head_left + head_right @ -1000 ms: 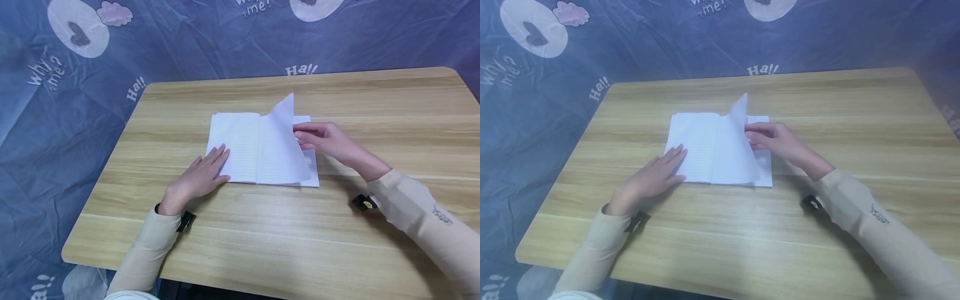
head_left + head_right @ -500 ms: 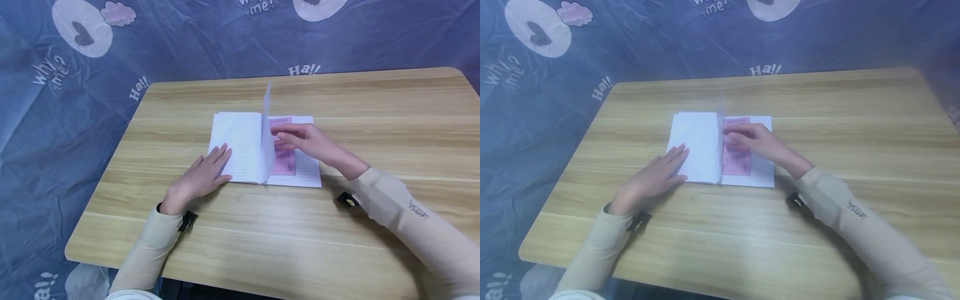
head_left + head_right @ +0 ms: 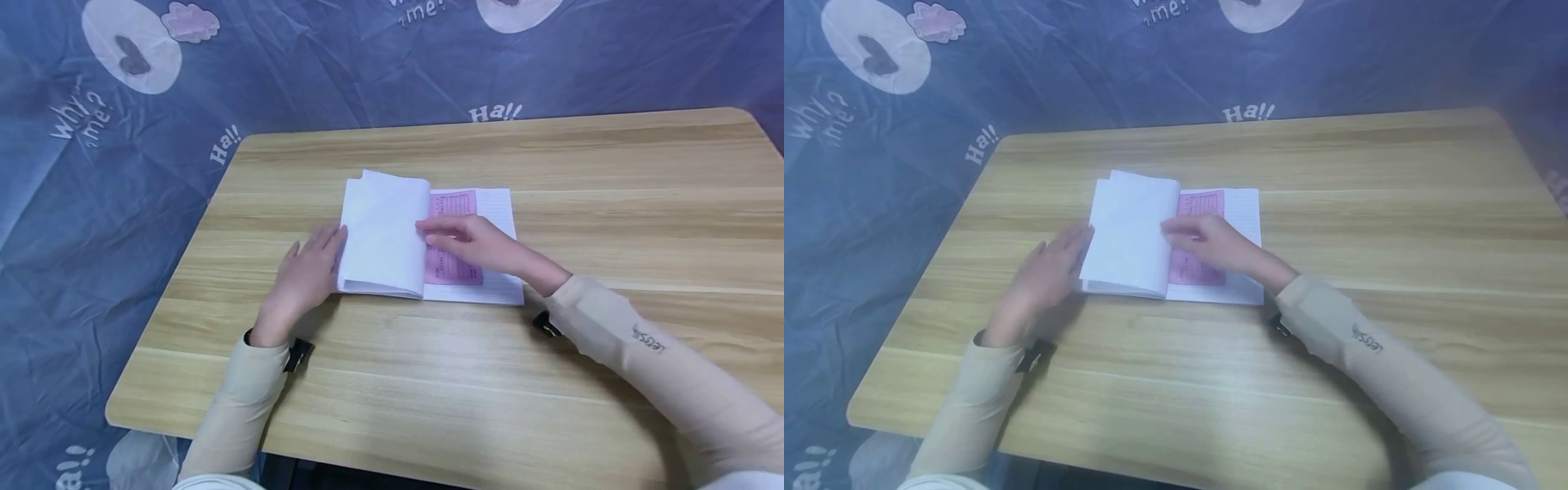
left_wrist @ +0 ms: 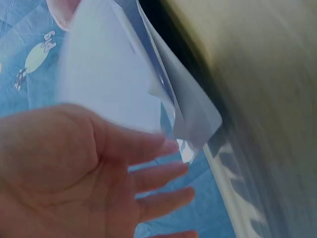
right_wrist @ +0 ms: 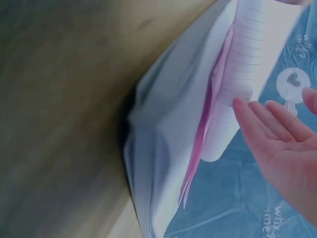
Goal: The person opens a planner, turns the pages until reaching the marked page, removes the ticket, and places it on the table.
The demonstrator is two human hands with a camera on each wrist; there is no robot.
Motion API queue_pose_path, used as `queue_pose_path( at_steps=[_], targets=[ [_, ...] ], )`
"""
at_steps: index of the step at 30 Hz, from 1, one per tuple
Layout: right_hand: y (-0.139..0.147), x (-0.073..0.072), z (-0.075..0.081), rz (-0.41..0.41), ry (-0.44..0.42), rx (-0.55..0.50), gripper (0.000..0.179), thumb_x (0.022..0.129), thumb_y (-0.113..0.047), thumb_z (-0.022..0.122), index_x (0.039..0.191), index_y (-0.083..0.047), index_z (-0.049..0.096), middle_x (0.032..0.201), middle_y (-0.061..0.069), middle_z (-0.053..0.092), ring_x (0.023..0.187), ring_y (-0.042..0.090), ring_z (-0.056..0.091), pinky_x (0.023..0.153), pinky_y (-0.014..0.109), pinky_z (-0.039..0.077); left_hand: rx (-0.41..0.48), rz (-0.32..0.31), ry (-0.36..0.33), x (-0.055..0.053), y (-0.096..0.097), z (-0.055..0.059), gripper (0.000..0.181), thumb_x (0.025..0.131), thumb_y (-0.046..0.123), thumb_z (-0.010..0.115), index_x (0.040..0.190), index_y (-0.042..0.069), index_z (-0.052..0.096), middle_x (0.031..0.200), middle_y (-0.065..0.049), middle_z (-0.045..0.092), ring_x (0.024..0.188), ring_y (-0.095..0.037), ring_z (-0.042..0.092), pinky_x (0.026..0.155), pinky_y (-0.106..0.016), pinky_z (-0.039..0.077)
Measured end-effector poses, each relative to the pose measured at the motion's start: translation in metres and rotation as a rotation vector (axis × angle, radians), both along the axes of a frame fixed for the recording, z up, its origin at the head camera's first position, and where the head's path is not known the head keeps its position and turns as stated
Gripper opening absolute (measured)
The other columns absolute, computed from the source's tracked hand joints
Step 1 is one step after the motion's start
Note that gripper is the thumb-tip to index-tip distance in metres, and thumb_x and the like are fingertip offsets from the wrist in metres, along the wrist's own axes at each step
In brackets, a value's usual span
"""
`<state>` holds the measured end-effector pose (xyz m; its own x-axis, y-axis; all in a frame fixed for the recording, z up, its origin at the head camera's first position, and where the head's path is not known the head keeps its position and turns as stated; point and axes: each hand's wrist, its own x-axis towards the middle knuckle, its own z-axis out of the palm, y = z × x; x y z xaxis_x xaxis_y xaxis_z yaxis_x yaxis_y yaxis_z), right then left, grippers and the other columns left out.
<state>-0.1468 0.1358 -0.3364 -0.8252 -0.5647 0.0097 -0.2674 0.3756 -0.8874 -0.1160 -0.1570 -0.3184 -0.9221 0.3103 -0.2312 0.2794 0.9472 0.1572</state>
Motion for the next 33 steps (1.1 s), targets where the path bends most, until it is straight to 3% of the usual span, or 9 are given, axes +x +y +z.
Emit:
queue_pose_path(
  at_steps=[3, 6, 9, 14, 17, 24, 33],
  targets=[
    [-0.004, 0.002, -0.001, 0.033, 0.046, 0.032, 0.039, 0.099, -0.012, 0.059, 0.135, 0.002, 0.057, 0.134, 0.015, 0.059, 0.121, 0.025, 0.058, 0.100, 0.039, 0.047, 0.016, 0.048, 0.061, -0.002, 0.000, 0.002, 0.063, 0.097, 0.005, 0.048, 0.155, 0.006, 0.025, 0.161, -0.012, 0.021, 0.148, -0.031, 0.017, 0.113, -0.062, 0.018],
    [-0.007, 0.005, -0.003, 0.087, 0.102, 0.068, 0.040, 0.099, -0.011, 0.059, 0.136, 0.003, 0.055, 0.138, 0.015, 0.056, 0.115, 0.025, 0.060, 0.096, 0.039, 0.049, 0.055, 0.035, 0.094, -0.003, 0.003, 0.002, 0.057, 0.101, 0.013, 0.046, 0.155, 0.006, 0.028, 0.160, -0.013, 0.023, 0.147, -0.030, 0.019, 0.113, -0.061, 0.019],
    [-0.011, 0.009, -0.004, 0.156, 0.176, 0.128, 0.042, 0.098, -0.012, 0.060, 0.136, 0.004, 0.055, 0.144, 0.016, 0.050, 0.124, 0.029, 0.054, 0.099, 0.042, 0.045, 0.075, -0.030, 0.064, -0.002, 0.006, 0.000, 0.058, 0.105, 0.029, 0.044, 0.156, 0.008, 0.024, 0.162, -0.011, 0.017, 0.148, -0.029, 0.014, 0.114, -0.060, 0.016],
    [-0.020, 0.016, -0.005, 0.242, 0.280, 0.246, 0.049, 0.097, -0.019, 0.064, 0.137, 0.006, 0.052, 0.151, 0.019, 0.039, 0.143, 0.034, 0.029, 0.114, 0.048, 0.027, 0.073, -0.131, -0.049, 0.001, 0.010, -0.004, 0.068, 0.104, 0.043, 0.043, 0.158, 0.013, 0.015, 0.165, -0.005, 0.003, 0.150, -0.025, 0.003, 0.115, -0.060, 0.009],
    [-0.023, 0.021, -0.005, 0.270, 0.309, 0.305, 0.054, 0.097, -0.023, 0.064, 0.140, 0.005, 0.050, 0.154, 0.018, 0.034, 0.145, 0.033, 0.023, 0.116, 0.047, 0.021, 0.078, -0.141, -0.090, 0.003, 0.011, -0.004, 0.071, 0.103, 0.044, 0.044, 0.159, 0.013, 0.013, 0.165, -0.005, 0.002, 0.150, -0.024, 0.001, 0.116, -0.060, 0.008],
    [-0.028, 0.026, -0.008, 0.306, 0.389, 0.366, 0.055, 0.098, -0.024, 0.063, 0.142, 0.005, 0.047, 0.155, 0.019, 0.032, 0.145, 0.036, 0.022, 0.116, 0.049, 0.020, 0.060, -0.152, -0.136, 0.006, 0.011, -0.005, 0.074, 0.102, 0.042, 0.049, 0.158, 0.010, 0.012, 0.164, -0.006, 0.003, 0.150, -0.026, 0.002, 0.115, -0.061, 0.008],
    [-0.026, 0.027, -0.004, 0.288, 0.351, 0.381, 0.055, 0.097, -0.027, 0.064, 0.142, 0.001, 0.049, 0.156, 0.014, 0.033, 0.146, 0.031, 0.022, 0.116, 0.046, 0.022, 0.050, -0.157, -0.155, 0.006, 0.011, -0.006, 0.074, 0.102, 0.042, 0.050, 0.158, 0.010, 0.013, 0.164, -0.006, 0.006, 0.149, -0.027, 0.004, 0.115, -0.060, 0.009]
  ],
)
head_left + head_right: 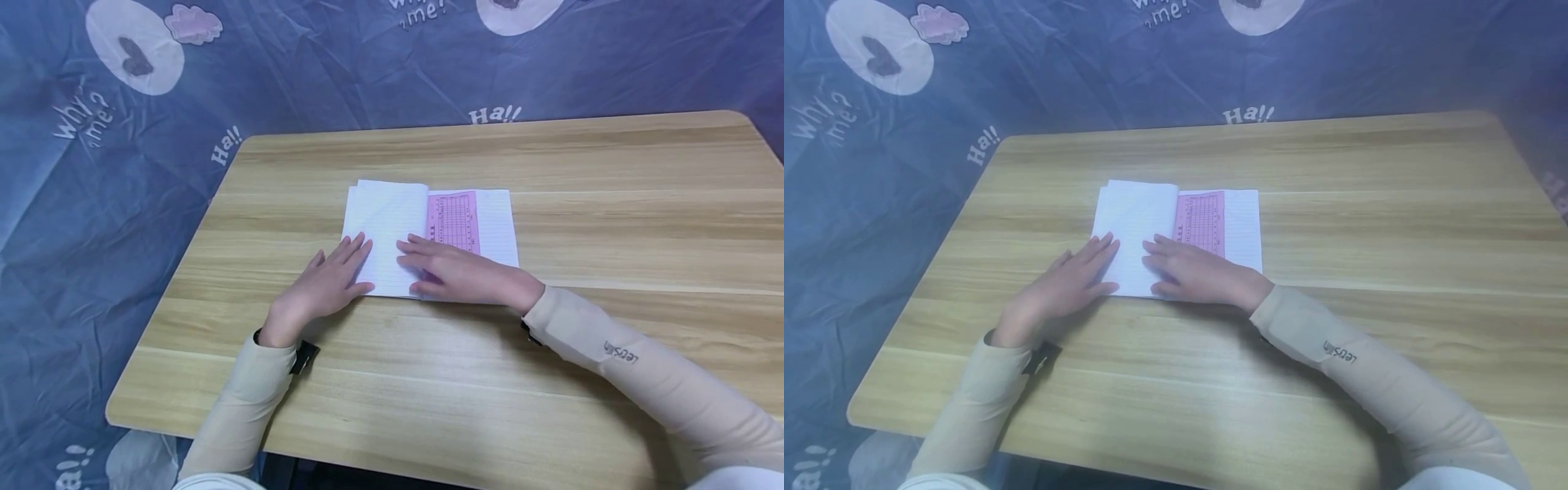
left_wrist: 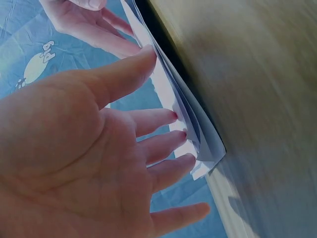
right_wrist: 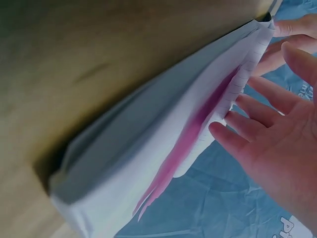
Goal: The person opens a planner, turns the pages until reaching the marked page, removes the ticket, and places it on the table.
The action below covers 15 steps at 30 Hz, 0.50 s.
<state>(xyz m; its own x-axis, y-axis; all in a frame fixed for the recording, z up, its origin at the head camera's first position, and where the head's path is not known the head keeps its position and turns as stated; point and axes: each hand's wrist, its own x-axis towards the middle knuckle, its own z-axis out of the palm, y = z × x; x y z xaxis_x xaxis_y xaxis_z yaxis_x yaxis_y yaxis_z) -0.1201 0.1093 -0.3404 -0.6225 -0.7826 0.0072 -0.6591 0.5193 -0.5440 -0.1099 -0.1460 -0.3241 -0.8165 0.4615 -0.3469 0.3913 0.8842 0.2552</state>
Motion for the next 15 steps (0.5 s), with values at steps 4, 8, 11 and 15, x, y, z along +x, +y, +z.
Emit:
queue_pose_path(
  at_steps=[4, 8, 11, 15],
  targets=[
    [0.004, -0.001, 0.002, -0.034, -0.017, -0.005, 0.053, 0.097, -0.026, 0.063, 0.142, 0.000, 0.050, 0.156, 0.013, 0.033, 0.147, 0.030, 0.020, 0.117, 0.046, 0.020, 0.001, 0.003, -0.008, 0.000, 0.000, -0.001, 0.074, 0.102, 0.042, 0.049, 0.158, 0.010, 0.013, 0.164, -0.006, 0.005, 0.149, -0.027, 0.004, 0.115, -0.060, 0.008],
    [0.009, -0.006, 0.003, -0.083, -0.039, -0.022, 0.050, 0.097, -0.022, 0.063, 0.139, 0.002, 0.052, 0.155, 0.015, 0.035, 0.146, 0.031, 0.022, 0.117, 0.047, 0.020, -0.004, 0.007, -0.013, -0.001, 0.001, -0.001, 0.074, 0.102, 0.042, 0.049, 0.158, 0.010, 0.013, 0.164, -0.006, 0.005, 0.149, -0.026, 0.004, 0.115, -0.061, 0.009],
    [0.014, -0.013, 0.002, -0.117, -0.027, -0.054, 0.045, 0.097, -0.017, 0.063, 0.135, 0.005, 0.055, 0.151, 0.020, 0.040, 0.143, 0.034, 0.029, 0.115, 0.048, 0.024, -0.005, 0.011, -0.017, -0.001, 0.001, -0.001, 0.075, 0.102, 0.042, 0.050, 0.158, 0.011, 0.013, 0.164, -0.006, 0.005, 0.149, -0.026, 0.004, 0.115, -0.061, 0.009],
    [0.023, -0.024, 0.000, -0.201, 0.006, -0.093, 0.039, 0.095, -0.009, 0.063, 0.129, 0.008, 0.058, 0.134, 0.025, 0.055, 0.126, 0.037, 0.051, 0.107, 0.047, 0.039, -0.004, 0.018, -0.027, -0.001, 0.001, -0.001, 0.075, 0.102, 0.042, 0.050, 0.158, 0.011, 0.012, 0.164, -0.005, 0.004, 0.149, -0.026, 0.003, 0.115, -0.060, 0.008]
  ],
)
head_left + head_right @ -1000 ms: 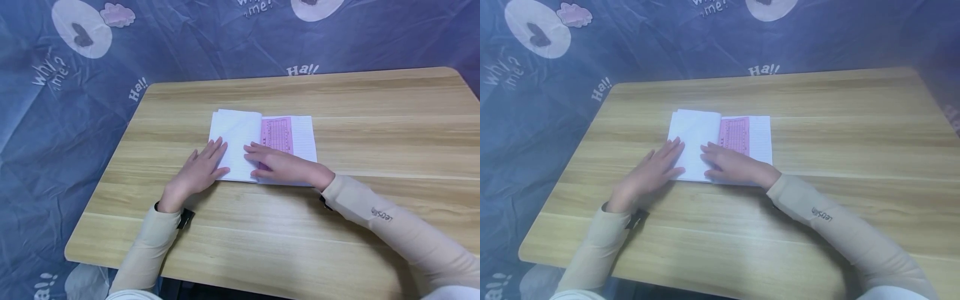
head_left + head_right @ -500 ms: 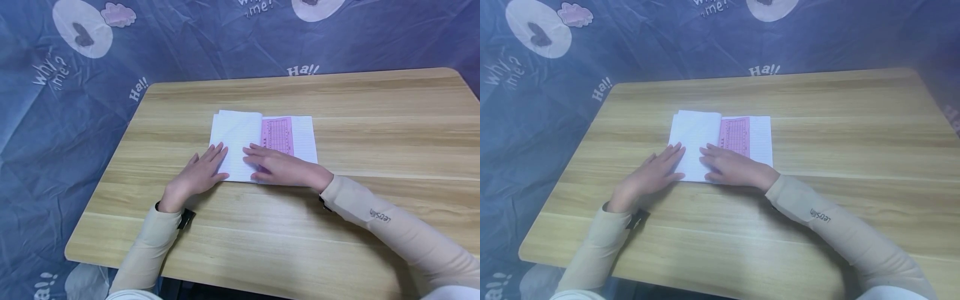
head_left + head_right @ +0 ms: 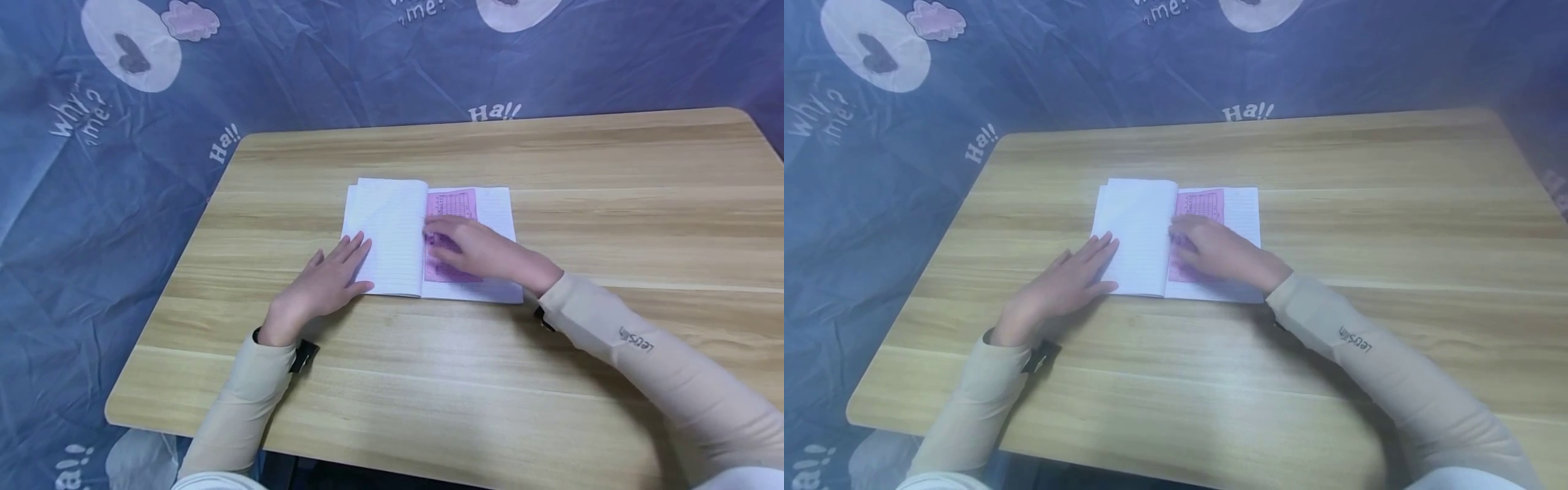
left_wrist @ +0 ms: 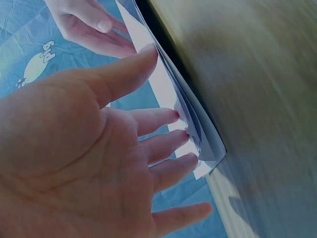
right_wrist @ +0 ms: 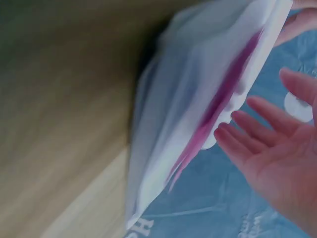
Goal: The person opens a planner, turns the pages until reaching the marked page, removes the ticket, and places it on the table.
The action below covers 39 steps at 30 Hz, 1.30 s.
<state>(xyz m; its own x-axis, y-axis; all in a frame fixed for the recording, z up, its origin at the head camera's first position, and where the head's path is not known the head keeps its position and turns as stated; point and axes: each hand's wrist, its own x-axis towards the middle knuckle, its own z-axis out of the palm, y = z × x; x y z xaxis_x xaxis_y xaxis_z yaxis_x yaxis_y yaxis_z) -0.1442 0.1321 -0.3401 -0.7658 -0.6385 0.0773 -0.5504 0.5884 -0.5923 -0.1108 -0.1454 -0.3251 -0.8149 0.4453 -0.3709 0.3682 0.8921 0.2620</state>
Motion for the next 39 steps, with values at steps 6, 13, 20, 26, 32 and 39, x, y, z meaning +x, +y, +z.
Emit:
queue_pose_path(
  at_steps=[6, 13, 20, 26, 32, 39],
  targets=[
    [0.018, -0.018, 0.002, -0.207, -0.063, -0.037, 0.038, 0.093, -0.007, 0.064, 0.127, 0.010, 0.058, 0.114, 0.025, 0.064, 0.098, 0.034, 0.061, 0.089, 0.046, 0.051, -0.002, 0.005, -0.005, 0.001, 0.001, 0.001, 0.075, 0.102, 0.041, 0.050, 0.158, 0.011, 0.011, 0.164, -0.005, 0.003, 0.150, -0.025, 0.002, 0.116, -0.060, 0.007],
    [0.043, -0.034, 0.005, -0.408, -0.190, -0.072, 0.044, 0.095, -0.010, 0.062, 0.133, 0.011, 0.053, 0.125, 0.031, 0.058, 0.114, 0.043, 0.057, 0.095, 0.051, 0.048, 0.001, 0.002, -0.007, 0.001, 0.001, 0.002, 0.075, 0.102, 0.042, 0.050, 0.158, 0.011, 0.012, 0.164, -0.005, 0.004, 0.150, -0.025, 0.002, 0.116, -0.059, 0.007],
    [0.054, -0.047, 0.009, -0.506, -0.354, -0.115, 0.048, 0.097, -0.013, 0.061, 0.139, 0.007, 0.049, 0.135, 0.026, 0.054, 0.122, 0.039, 0.052, 0.101, 0.048, 0.043, 0.006, 0.002, -0.003, 0.001, 0.001, 0.003, 0.075, 0.102, 0.041, 0.050, 0.158, 0.010, 0.012, 0.164, -0.006, 0.005, 0.149, -0.026, 0.003, 0.116, -0.059, 0.008],
    [0.057, -0.057, 0.006, -0.562, -0.550, -0.287, 0.053, 0.094, -0.009, 0.065, 0.142, 0.005, 0.046, 0.135, 0.022, 0.056, 0.113, 0.019, 0.060, 0.102, 0.035, 0.045, 0.006, -0.001, 0.000, 0.001, 0.001, 0.004, 0.074, 0.102, 0.041, 0.050, 0.158, 0.010, 0.013, 0.164, -0.006, 0.005, 0.149, -0.026, 0.003, 0.116, -0.059, 0.008],
    [0.055, -0.063, -0.001, -0.595, -0.656, -0.394, 0.052, 0.094, -0.009, 0.066, 0.140, 0.006, 0.047, 0.129, 0.023, 0.060, 0.082, 0.007, 0.069, 0.103, 0.036, 0.044, 0.008, -0.002, -0.005, 0.001, 0.001, 0.004, 0.074, 0.102, 0.041, 0.050, 0.158, 0.010, 0.013, 0.164, -0.006, 0.005, 0.149, -0.026, 0.003, 0.116, -0.058, 0.008],
    [0.048, -0.065, -0.003, -0.627, -0.646, -0.416, 0.046, 0.089, 0.000, 0.069, 0.130, 0.013, 0.053, 0.082, 0.001, 0.070, 0.065, 0.007, 0.067, 0.067, 0.021, 0.055, 0.012, -0.008, -0.001, 0.001, 0.000, 0.002, 0.074, 0.102, 0.040, 0.049, 0.158, 0.009, 0.013, 0.164, -0.007, 0.005, 0.149, -0.026, 0.003, 0.116, -0.058, 0.008]
  ],
)
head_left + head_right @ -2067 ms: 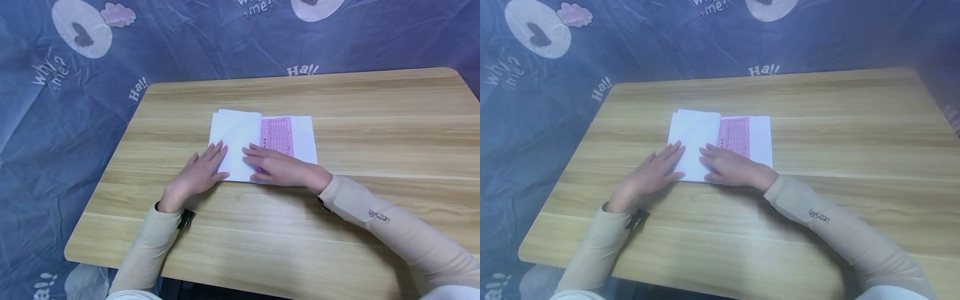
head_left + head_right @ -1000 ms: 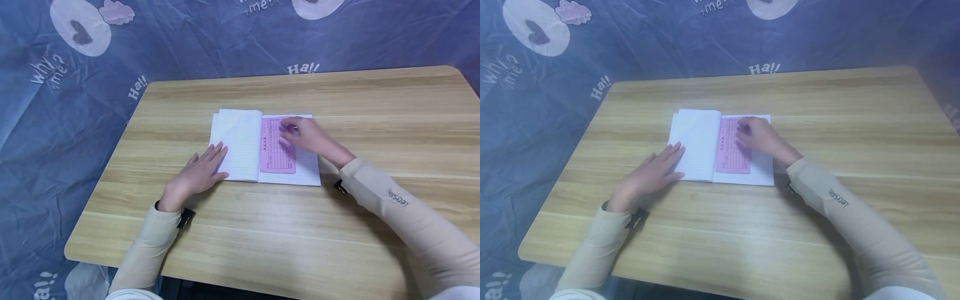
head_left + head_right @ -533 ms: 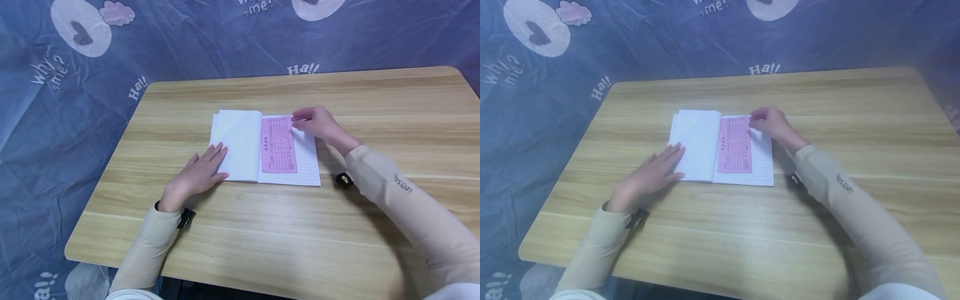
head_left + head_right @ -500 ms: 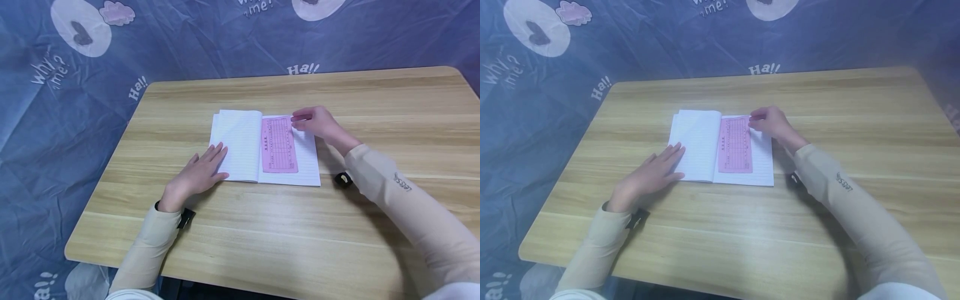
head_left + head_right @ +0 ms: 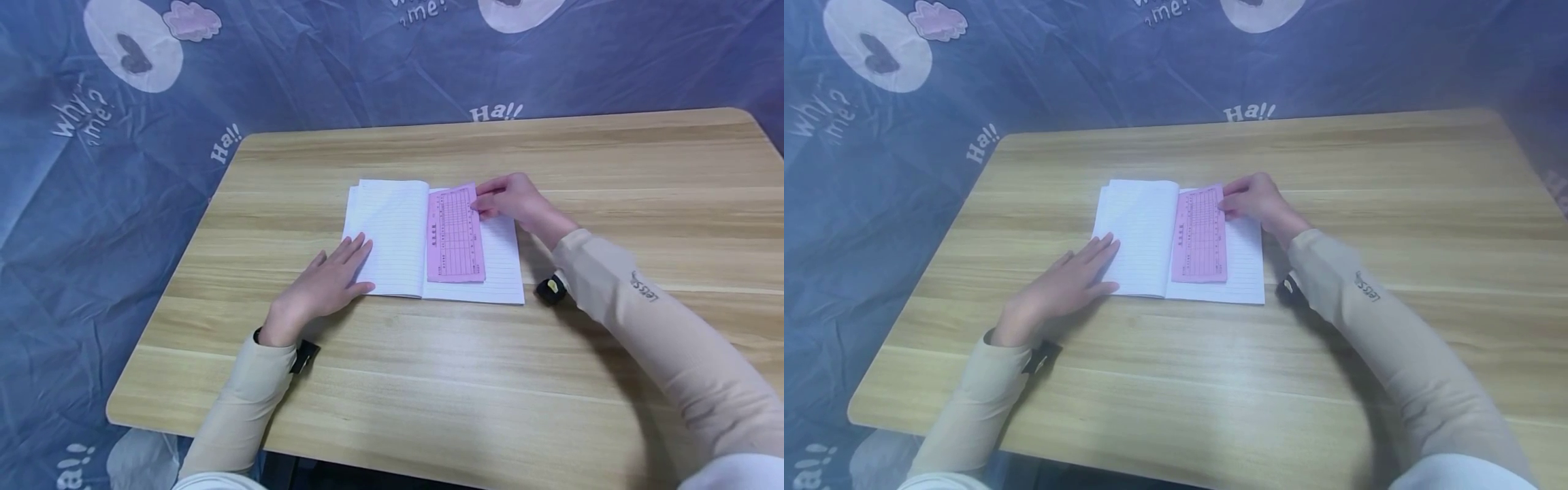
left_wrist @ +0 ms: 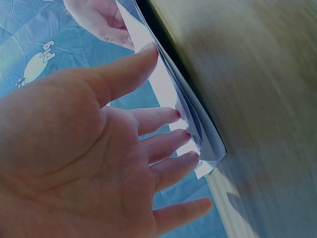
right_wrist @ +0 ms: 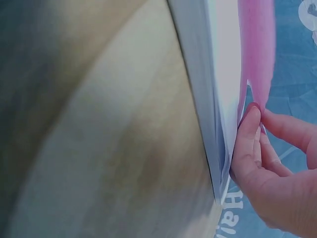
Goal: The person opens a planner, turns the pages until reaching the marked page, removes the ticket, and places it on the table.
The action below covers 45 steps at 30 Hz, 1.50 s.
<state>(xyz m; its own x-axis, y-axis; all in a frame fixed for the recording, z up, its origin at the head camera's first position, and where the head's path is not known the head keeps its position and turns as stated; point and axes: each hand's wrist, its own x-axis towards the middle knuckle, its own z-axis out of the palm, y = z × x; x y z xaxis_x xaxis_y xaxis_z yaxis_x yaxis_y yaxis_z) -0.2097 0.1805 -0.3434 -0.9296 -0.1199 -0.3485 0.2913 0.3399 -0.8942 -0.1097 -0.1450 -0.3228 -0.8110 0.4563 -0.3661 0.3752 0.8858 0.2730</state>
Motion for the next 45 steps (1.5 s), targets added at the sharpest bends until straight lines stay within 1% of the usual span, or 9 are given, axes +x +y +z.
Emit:
queue_pose_path(
  at_steps=[3, 9, 11, 16, 22, 29, 35, 38, 45],
  targets=[
    [0.000, 0.001, 0.001, -0.006, 0.006, 0.006, 0.044, 0.089, 0.002, 0.068, 0.128, 0.015, 0.053, 0.078, -0.002, 0.068, 0.063, 0.007, 0.066, 0.064, 0.020, 0.055, 0.005, 0.001, -0.006, 0.000, 0.000, 0.000, 0.074, 0.102, 0.040, 0.050, 0.158, 0.009, 0.012, 0.164, -0.007, 0.005, 0.149, -0.026, 0.003, 0.117, -0.057, 0.008],
    [0.008, 0.003, 0.003, 0.010, 0.015, 0.063, 0.044, 0.091, -0.002, 0.068, 0.130, 0.013, 0.054, 0.094, 0.008, 0.068, 0.067, 0.006, 0.066, 0.067, 0.021, 0.055, 0.007, 0.006, -0.017, 0.000, 0.001, 0.000, 0.074, 0.102, 0.040, 0.049, 0.158, 0.010, 0.012, 0.164, -0.006, 0.005, 0.149, -0.025, 0.002, 0.117, -0.056, 0.008],
    [0.012, 0.004, 0.004, 0.015, 0.016, 0.081, 0.045, 0.091, -0.004, 0.068, 0.130, 0.012, 0.054, 0.097, 0.009, 0.068, 0.068, 0.006, 0.066, 0.068, 0.020, 0.054, 0.009, 0.006, -0.018, 0.000, 0.001, 0.000, 0.074, 0.102, 0.040, 0.050, 0.158, 0.010, 0.012, 0.164, -0.006, 0.005, 0.149, -0.025, 0.002, 0.117, -0.056, 0.007],
    [0.027, 0.007, 0.005, 0.008, 0.003, 0.099, 0.049, 0.091, -0.009, 0.070, 0.133, 0.010, 0.053, 0.094, 0.002, 0.069, 0.070, 0.005, 0.067, 0.070, 0.020, 0.054, 0.013, 0.009, -0.020, 0.000, 0.002, 0.000, 0.074, 0.102, 0.040, 0.050, 0.158, 0.010, 0.012, 0.164, -0.006, 0.005, 0.149, -0.025, 0.002, 0.117, -0.056, 0.007],
    [0.051, 0.010, 0.005, 0.009, 0.012, 0.088, 0.051, 0.091, -0.007, 0.069, 0.134, 0.013, 0.050, 0.093, -0.001, 0.068, 0.074, 0.004, 0.067, 0.074, 0.024, 0.057, 0.006, 0.010, -0.028, 0.000, 0.002, 0.000, 0.074, 0.102, 0.040, 0.049, 0.158, 0.010, 0.011, 0.164, -0.006, 0.004, 0.150, -0.025, 0.001, 0.117, -0.055, 0.007],
    [0.084, 0.014, 0.007, 0.011, 0.029, 0.131, 0.056, 0.092, -0.011, 0.069, 0.136, 0.015, 0.046, 0.088, -0.009, 0.066, 0.073, 0.002, 0.067, 0.072, 0.022, 0.056, 0.003, 0.010, -0.025, -0.001, 0.000, -0.001, 0.074, 0.103, 0.040, 0.049, 0.158, 0.010, 0.011, 0.164, -0.005, 0.004, 0.150, -0.025, 0.002, 0.117, -0.055, 0.007],
    [0.109, 0.017, 0.007, 0.009, 0.011, 0.121, 0.062, 0.092, -0.014, 0.069, 0.138, 0.017, 0.041, 0.082, -0.015, 0.067, 0.073, 0.001, 0.067, 0.071, 0.020, 0.055, 0.004, 0.011, -0.033, 0.000, -0.001, -0.001, 0.074, 0.103, 0.040, 0.049, 0.158, 0.010, 0.011, 0.164, -0.005, 0.003, 0.150, -0.025, 0.001, 0.117, -0.055, 0.007],
    [0.119, 0.017, 0.009, 0.008, 0.000, 0.116, 0.063, 0.093, -0.014, 0.069, 0.139, 0.017, 0.039, 0.081, -0.016, 0.067, 0.073, 0.000, 0.067, 0.071, 0.020, 0.055, 0.006, 0.013, -0.038, 0.000, -0.001, 0.000, 0.074, 0.103, 0.040, 0.049, 0.158, 0.011, 0.010, 0.164, -0.005, 0.003, 0.150, -0.025, 0.001, 0.118, -0.055, 0.006],
    [0.138, 0.019, 0.009, -0.013, -0.025, 0.072, 0.062, 0.093, -0.009, 0.067, 0.140, 0.018, 0.036, 0.081, -0.014, 0.068, 0.074, 0.001, 0.067, 0.072, 0.022, 0.056, 0.010, 0.007, -0.038, -0.001, -0.001, -0.002, 0.074, 0.103, 0.040, 0.048, 0.159, 0.011, 0.010, 0.165, -0.005, 0.002, 0.150, -0.025, 0.001, 0.117, -0.055, 0.007]
  ],
)
